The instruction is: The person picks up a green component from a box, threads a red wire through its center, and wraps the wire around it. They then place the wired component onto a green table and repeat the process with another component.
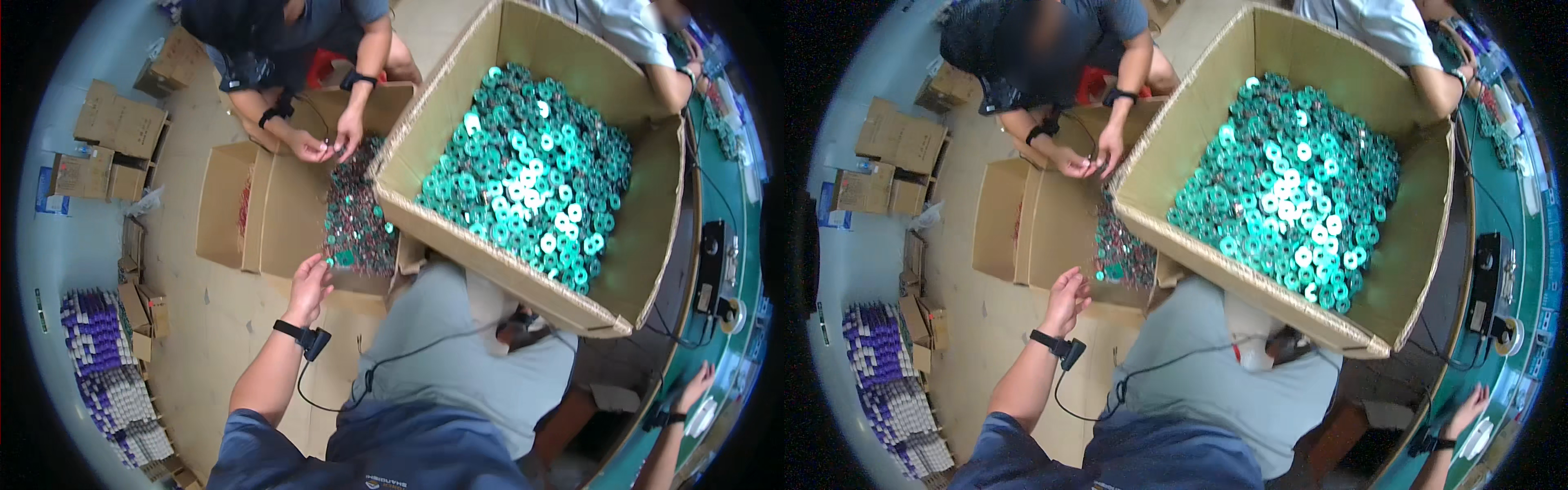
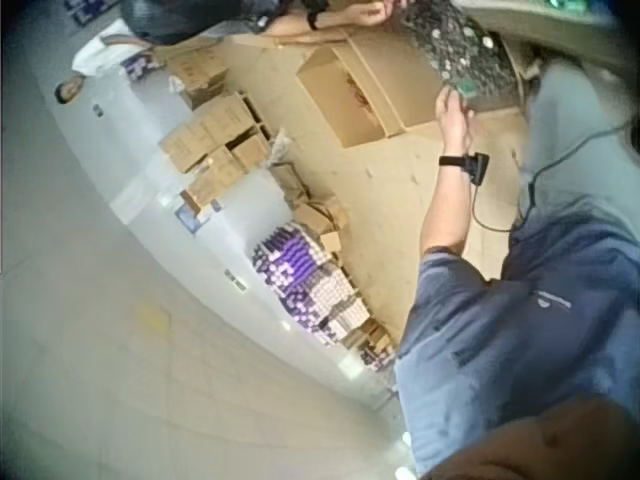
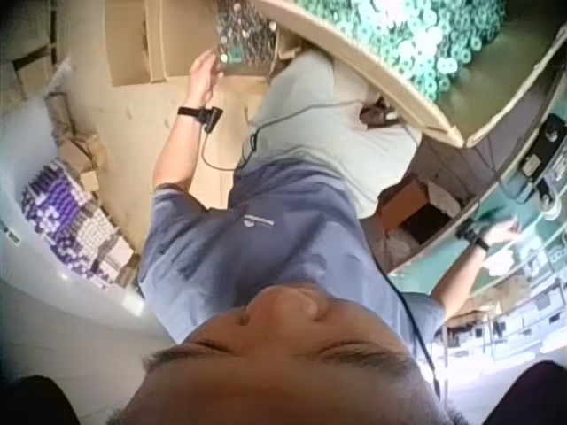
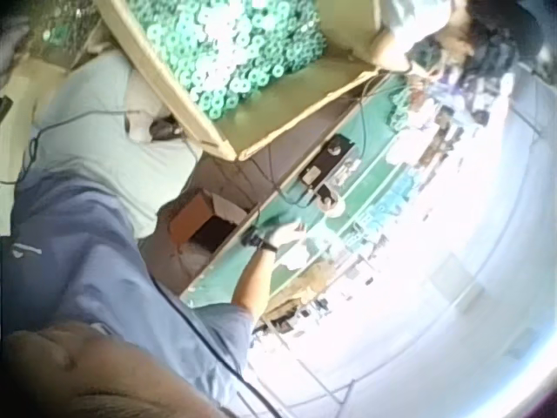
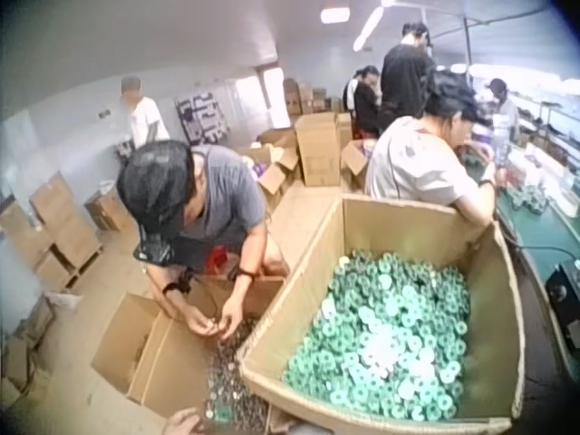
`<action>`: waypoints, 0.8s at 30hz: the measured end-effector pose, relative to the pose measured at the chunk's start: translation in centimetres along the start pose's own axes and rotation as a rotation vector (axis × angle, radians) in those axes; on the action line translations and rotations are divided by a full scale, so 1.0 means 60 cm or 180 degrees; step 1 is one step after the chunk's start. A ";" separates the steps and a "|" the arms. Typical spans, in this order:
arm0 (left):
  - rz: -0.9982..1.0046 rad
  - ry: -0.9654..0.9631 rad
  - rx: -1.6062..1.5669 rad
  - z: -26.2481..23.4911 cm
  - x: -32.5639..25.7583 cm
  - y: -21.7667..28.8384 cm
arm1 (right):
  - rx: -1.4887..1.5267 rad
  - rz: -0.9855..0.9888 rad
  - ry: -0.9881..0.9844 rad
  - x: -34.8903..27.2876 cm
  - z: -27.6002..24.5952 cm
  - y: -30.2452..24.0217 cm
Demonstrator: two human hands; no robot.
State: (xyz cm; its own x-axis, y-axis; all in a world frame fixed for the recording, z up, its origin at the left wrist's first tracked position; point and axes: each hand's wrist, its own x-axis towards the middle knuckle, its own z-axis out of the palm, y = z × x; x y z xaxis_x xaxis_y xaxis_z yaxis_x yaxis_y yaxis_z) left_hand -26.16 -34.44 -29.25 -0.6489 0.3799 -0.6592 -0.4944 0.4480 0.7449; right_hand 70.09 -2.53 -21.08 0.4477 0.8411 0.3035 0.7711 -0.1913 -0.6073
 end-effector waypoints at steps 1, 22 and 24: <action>-0.0066 0.0055 0.0246 0.011 0.031 0.031 | 0.0039 -0.0106 0.0136 -0.003 -0.018 -0.007; -0.0635 -0.0007 0.3845 0.054 0.524 -0.282 | -0.0746 -0.3731 -0.1919 -0.466 0.302 -0.760; -0.0844 0.0056 0.3708 0.064 0.538 -0.298 | -0.0916 -0.3832 -0.2138 -0.479 0.305 -0.800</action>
State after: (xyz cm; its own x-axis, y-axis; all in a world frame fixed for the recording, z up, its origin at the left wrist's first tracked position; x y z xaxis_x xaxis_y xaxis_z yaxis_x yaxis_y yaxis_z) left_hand -36.05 -27.09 -64.28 -0.6182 0.1577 -0.7701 0.2018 0.9787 0.0384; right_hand 11.95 -8.24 -14.10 -0.7789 0.6234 0.0692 0.6225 0.7818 -0.0361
